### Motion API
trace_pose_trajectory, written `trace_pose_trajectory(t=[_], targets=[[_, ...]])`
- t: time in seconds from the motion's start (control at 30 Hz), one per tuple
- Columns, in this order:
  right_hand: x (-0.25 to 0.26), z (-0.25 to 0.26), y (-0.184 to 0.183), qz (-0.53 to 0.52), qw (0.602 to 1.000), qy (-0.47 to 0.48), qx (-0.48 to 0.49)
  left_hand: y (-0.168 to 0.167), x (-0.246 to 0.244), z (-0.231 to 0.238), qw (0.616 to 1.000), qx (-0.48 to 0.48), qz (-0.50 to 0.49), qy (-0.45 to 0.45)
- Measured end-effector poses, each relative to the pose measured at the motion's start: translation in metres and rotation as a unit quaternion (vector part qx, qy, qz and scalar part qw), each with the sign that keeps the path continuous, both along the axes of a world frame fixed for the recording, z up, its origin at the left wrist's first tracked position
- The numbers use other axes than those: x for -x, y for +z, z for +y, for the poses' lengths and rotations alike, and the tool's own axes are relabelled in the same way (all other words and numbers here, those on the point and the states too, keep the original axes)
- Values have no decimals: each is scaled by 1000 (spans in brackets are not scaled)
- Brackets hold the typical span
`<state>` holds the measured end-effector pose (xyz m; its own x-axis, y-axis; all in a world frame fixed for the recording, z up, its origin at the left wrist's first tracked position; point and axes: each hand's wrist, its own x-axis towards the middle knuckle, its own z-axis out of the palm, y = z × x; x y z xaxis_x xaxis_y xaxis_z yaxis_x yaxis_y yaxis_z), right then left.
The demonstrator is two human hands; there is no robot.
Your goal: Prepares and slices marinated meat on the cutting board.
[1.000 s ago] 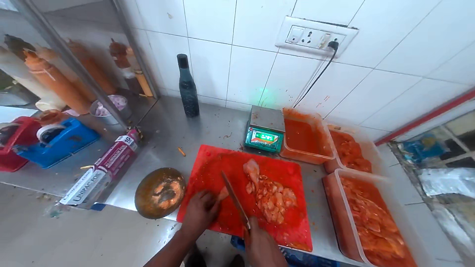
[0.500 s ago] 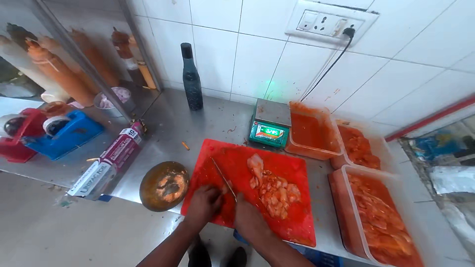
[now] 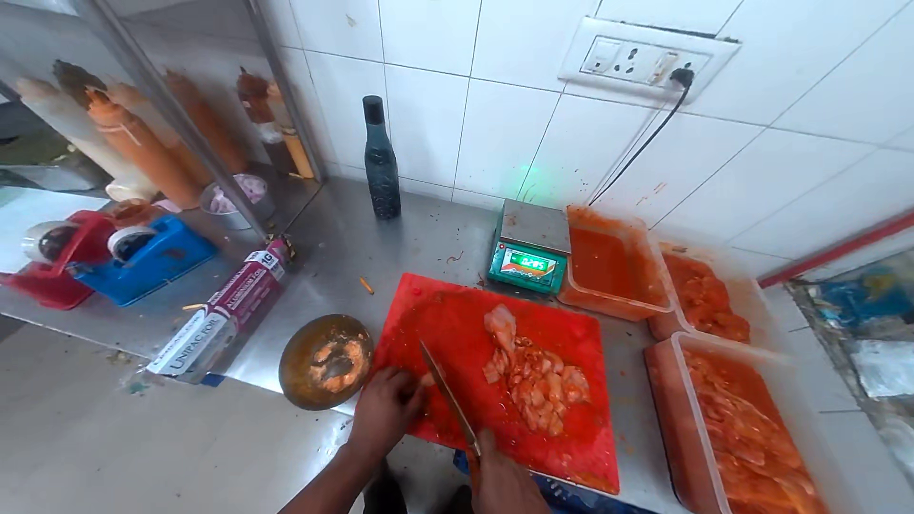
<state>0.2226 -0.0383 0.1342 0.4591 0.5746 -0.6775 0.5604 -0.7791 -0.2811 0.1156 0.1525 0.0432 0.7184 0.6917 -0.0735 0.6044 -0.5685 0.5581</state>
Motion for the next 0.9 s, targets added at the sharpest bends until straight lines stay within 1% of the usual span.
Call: trace_pose_trajectory(t=[0.13, 0.2, 0.27, 0.33, 0.4, 0.47, 0.53, 0.6, 0.7, 0.8, 0.9], targets=[[6, 25, -13, -15, 999, 10, 36, 6, -2, -1, 1000, 6, 11, 2], [3, 46, -17, -14, 999, 11, 29, 14, -3, -1, 999, 25, 40, 0], [-6, 58, -12, -6, 1000, 14, 22, 22, -8, 0, 996, 41, 81, -3], [-12, 49, -10, 3, 1000, 2, 21, 25, -10, 3, 995, 37, 97, -1], [-18, 20, -12, 3, 999, -46, 20, 24, -15, 4, 995, 30, 92, 0], [-30, -12, -16, -25, 995, -98, 23, 27, -25, 3, 995, 54, 80, -21], [-40, -33, -18, -46, 991, -120, 39, 25, -34, -3, 994, 70, 66, -51], [-42, -37, -12, -42, 992, -114, 38, 27, -44, -5, 993, 76, 65, -62], [-30, -27, -2, -15, 997, -74, 11, 31, -37, -7, 994, 85, 66, -26], [-15, -15, -9, 0, 999, -34, -21, 26, -22, -5, 995, 79, 58, -13], [-11, -2, -15, 2, 1000, -6, -6, 27, -22, -4, 995, 83, 60, -7]])
